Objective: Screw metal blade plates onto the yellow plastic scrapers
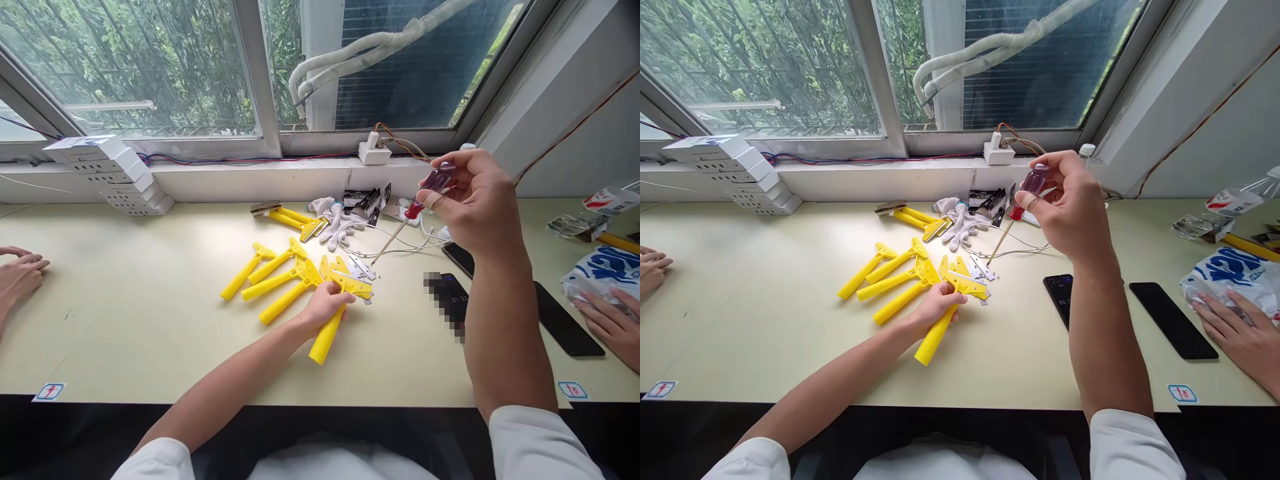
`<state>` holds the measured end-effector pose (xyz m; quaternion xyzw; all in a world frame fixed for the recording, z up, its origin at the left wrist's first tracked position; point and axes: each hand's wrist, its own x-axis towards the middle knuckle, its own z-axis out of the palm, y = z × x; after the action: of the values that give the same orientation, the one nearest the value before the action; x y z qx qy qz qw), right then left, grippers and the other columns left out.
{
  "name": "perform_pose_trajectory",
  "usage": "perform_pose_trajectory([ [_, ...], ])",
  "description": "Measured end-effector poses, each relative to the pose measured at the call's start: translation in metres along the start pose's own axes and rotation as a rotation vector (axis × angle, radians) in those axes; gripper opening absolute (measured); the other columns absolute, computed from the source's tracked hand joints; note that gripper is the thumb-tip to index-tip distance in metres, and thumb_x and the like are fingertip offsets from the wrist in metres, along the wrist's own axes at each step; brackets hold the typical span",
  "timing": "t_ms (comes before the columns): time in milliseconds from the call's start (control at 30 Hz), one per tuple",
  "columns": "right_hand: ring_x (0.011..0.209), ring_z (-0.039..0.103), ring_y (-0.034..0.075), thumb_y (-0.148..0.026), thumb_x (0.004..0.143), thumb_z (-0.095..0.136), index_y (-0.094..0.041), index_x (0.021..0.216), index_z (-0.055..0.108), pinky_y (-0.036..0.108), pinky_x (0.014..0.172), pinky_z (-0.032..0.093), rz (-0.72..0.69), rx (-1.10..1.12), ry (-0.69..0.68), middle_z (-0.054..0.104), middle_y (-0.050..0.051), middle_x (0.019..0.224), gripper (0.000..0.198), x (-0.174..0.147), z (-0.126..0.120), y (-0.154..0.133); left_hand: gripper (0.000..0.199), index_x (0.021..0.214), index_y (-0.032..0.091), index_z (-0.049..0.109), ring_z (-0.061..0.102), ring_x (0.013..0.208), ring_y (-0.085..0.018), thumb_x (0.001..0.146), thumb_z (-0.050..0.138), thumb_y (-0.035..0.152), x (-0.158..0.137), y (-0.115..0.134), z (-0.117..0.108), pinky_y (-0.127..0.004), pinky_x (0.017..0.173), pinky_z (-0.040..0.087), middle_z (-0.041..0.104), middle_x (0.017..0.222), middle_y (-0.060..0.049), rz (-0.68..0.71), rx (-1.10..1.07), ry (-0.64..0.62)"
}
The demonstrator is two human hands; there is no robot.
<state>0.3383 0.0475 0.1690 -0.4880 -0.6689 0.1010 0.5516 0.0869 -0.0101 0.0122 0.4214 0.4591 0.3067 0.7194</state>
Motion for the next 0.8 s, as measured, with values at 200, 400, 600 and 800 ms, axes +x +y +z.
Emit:
perform_pose_trajectory([
  [200, 0.079, 0.069, 0.021, -0.026, 0.079, 0.086, -0.025, 0.111, 0.066, 0.039, 0.073, 0.057, 0.062, -0.002, -0.083, 0.074, 0.005, 0.097, 0.038, 0.000, 0.009, 0.010, 0.028, 0.101, 0.016, 0.064, 0.052, 0.056, -0.009, 0.074, 0.072, 0.020, -0.001, -0.003, -0.009, -0.024, 0.050, 0.044, 0.072, 0.095, -0.007, 0.016, -0.114, 0.015],
  [400, 0.083, 0.069, 0.024, -0.031, 0.082, 0.085, -0.027, 0.111, 0.066, 0.042, 0.076, 0.059, 0.066, 0.043, -0.028, 0.071, 0.006, 0.097, 0.035, -0.006, 0.008, -0.005, 0.027, 0.100, 0.016, 0.065, 0.050, 0.059, -0.008, 0.074, 0.073, 0.021, -0.001, -0.005, -0.005, -0.022, 0.049, 0.045, 0.073, 0.104, -0.010, 0.053, -0.146, 0.008],
  [600, 0.087, 0.069, 0.026, -0.037, 0.084, 0.083, -0.028, 0.113, 0.064, 0.045, 0.080, 0.061, 0.051, 0.040, -0.029, 0.070, 0.005, 0.099, 0.036, -0.011, 0.004, -0.016, 0.015, 0.084, 0.018, 0.062, 0.050, 0.055, -0.008, 0.076, 0.073, 0.022, 0.001, -0.007, 0.000, -0.022, 0.048, 0.044, 0.064, 0.083, -0.003, 0.050, -0.142, 0.112],
  [800, 0.079, 0.068, 0.025, -0.038, 0.083, 0.081, -0.026, 0.114, 0.064, 0.042, 0.074, 0.056, 0.128, -0.142, -0.196, 0.070, 0.004, 0.092, 0.037, -0.004, 0.011, 0.014, 0.018, 0.078, 0.019, 0.057, 0.051, 0.049, -0.008, 0.080, 0.072, 0.028, 0.005, -0.012, -0.004, -0.023, 0.046, 0.039, 0.057, 0.074, 0.001, 0.058, -0.153, 0.152],
])
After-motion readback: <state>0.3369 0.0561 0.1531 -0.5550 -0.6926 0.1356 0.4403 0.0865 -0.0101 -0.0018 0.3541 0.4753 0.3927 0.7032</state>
